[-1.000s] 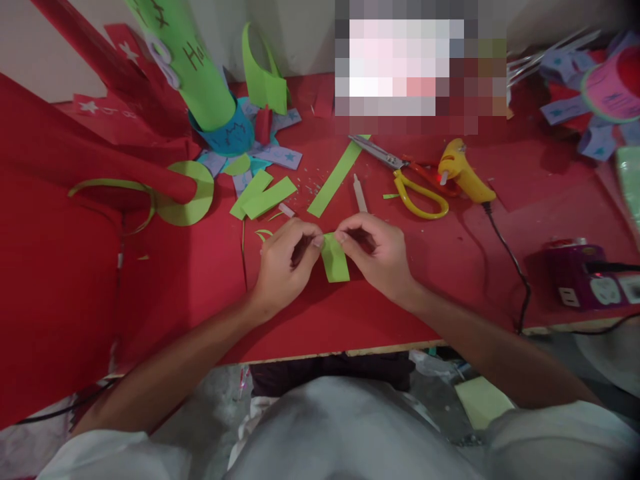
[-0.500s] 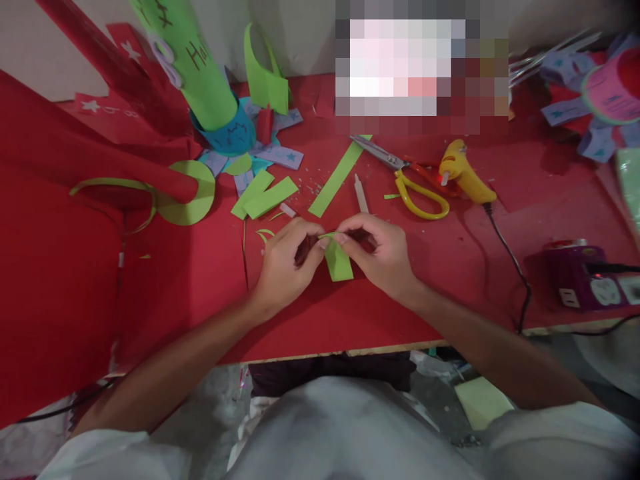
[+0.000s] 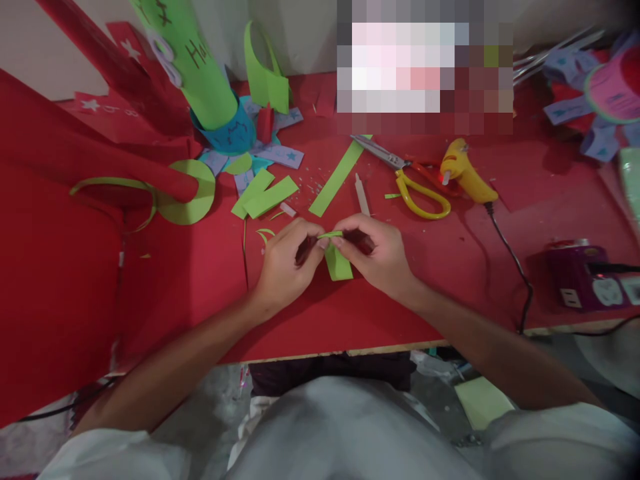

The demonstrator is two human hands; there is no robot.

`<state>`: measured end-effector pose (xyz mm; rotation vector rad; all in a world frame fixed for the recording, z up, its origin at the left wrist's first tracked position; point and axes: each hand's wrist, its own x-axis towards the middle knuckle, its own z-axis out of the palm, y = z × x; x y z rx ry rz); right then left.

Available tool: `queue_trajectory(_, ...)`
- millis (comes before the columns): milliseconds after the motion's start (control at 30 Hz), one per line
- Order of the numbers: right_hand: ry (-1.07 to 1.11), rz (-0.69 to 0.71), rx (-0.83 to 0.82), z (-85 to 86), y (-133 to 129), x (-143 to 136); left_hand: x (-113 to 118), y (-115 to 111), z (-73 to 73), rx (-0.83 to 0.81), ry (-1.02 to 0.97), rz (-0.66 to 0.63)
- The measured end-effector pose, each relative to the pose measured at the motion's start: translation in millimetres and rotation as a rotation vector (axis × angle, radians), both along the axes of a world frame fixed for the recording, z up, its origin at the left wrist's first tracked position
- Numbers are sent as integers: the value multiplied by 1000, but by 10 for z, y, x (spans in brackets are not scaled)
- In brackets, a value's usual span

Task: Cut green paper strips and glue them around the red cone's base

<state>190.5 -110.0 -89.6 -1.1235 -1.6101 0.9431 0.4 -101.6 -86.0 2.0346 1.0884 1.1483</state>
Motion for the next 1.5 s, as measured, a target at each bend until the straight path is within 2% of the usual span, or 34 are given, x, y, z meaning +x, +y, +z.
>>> queue_trajectory(533,-8,-14,-36,25,-6,20,3,10,-2,-14,40,-50)
queue_trajectory(1133,174,57,-139,-29,47,3,7,16,11,-56,0,-42)
queue_trajectory(1500,131,32,-177,-17,44,3,-1,6,0,-69,9,-30)
